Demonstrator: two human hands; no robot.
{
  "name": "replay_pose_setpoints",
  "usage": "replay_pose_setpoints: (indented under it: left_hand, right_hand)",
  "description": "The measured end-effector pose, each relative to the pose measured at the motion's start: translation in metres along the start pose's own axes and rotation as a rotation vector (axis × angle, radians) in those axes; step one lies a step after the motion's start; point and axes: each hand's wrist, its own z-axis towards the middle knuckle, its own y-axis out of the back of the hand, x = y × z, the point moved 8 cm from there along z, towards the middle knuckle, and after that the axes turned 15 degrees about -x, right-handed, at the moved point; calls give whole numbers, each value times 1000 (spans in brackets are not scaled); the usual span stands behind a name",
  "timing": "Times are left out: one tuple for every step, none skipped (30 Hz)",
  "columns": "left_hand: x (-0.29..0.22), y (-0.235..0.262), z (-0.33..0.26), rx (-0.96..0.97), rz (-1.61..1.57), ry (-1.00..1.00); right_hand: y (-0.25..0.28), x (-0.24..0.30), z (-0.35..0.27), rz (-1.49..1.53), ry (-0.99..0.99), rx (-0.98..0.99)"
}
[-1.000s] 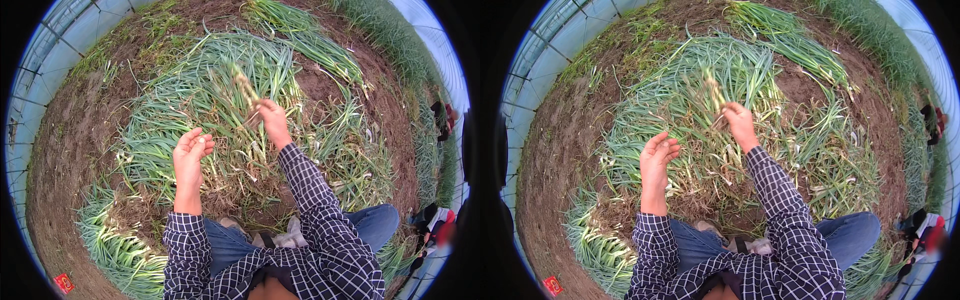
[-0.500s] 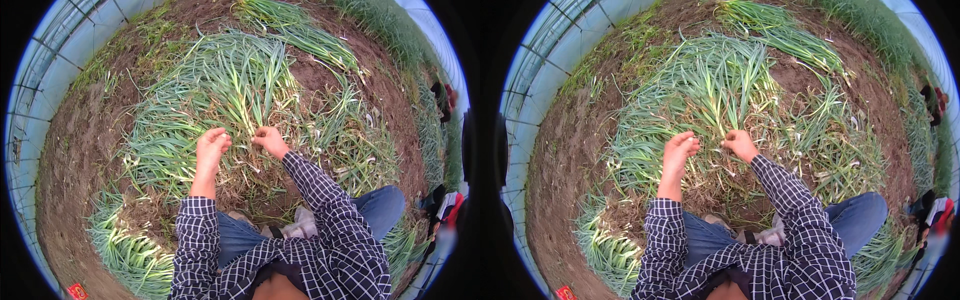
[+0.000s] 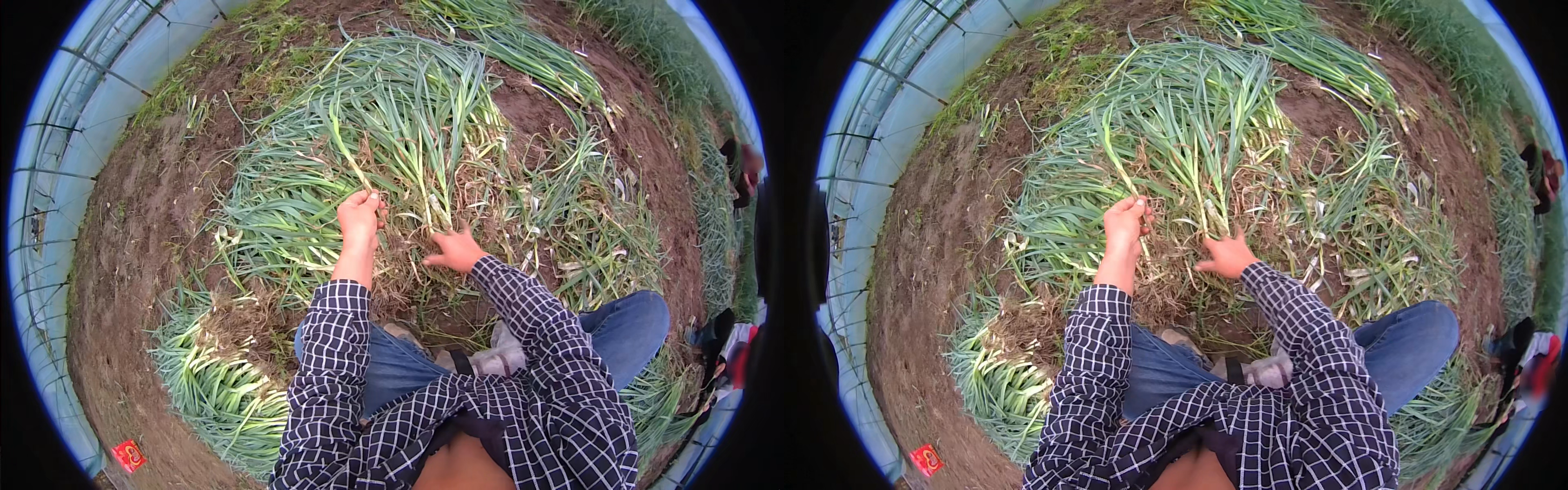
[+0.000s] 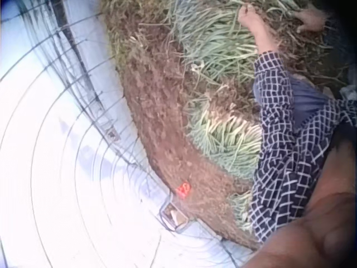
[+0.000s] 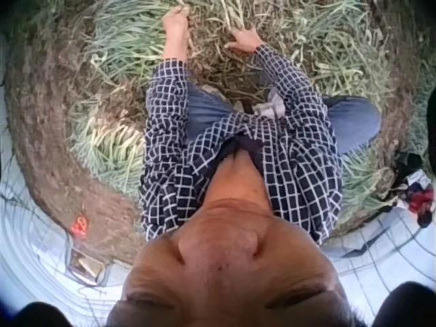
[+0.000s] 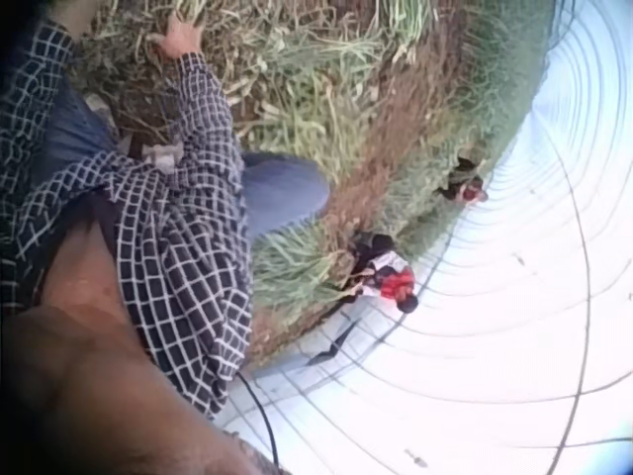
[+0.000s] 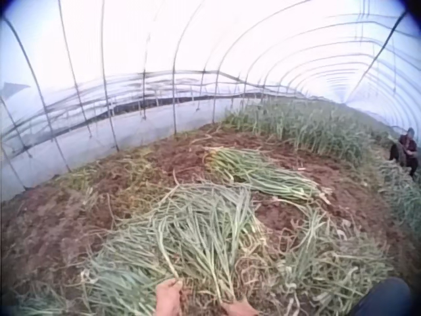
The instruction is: The person sits on the ground inside a greenhouse and sorts harvested green onions by hand. They gather individual stalks into a bundle, trim the roots, and place the cleaned bunches aside.
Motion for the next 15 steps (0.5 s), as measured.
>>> replay_pose_setpoints:
  left_hand:
    - [2,-2,0,27,14,54]
    - [5,-2,-4,75,3,95]
    - [11,-11,-12,143,-6,143]
    - [16,-22,-21,213,-13,190]
    - [18,-24,-31,218,17,223]
    - [21,-25,-37,239,18,252]
    - [24,-25,-39,265,7,250]
    - [25,-29,-41,300,-4,248]
    - [6,-35,-53,395,-207,191]
    - [4,-30,-52,398,-222,211]
    - [8,-35,-50,434,-251,242]
    - [21,-13,-41,342,-85,337]
    - [22,-34,-41,353,-50,292]
    - [13,-37,-46,314,-1,239]
    - [11,-36,-48,300,-4,244]
  right_hand:
    - [-4,-20,-7,37,-34,-66]
    - [3,-25,-4,91,-129,50]
    - [16,-36,6,341,-227,-57]
    - [27,-47,16,590,-326,-171]
    - [52,-33,28,460,-274,-231]
    - [90,-4,37,329,-223,-291]
    - [124,37,43,58,-135,-245]
    - [158,85,39,-87,158,-413]
    - [182,143,31,-82,374,-312]
    - [206,193,16,24,539,-314]
    - [217,226,-2,61,664,-299]
    - [236,268,-27,103,819,-286]
    - [245,287,-47,80,893,-277]
    - [257,307,-72,81,967,-267]
    - [261,318,-86,85,1021,-252]
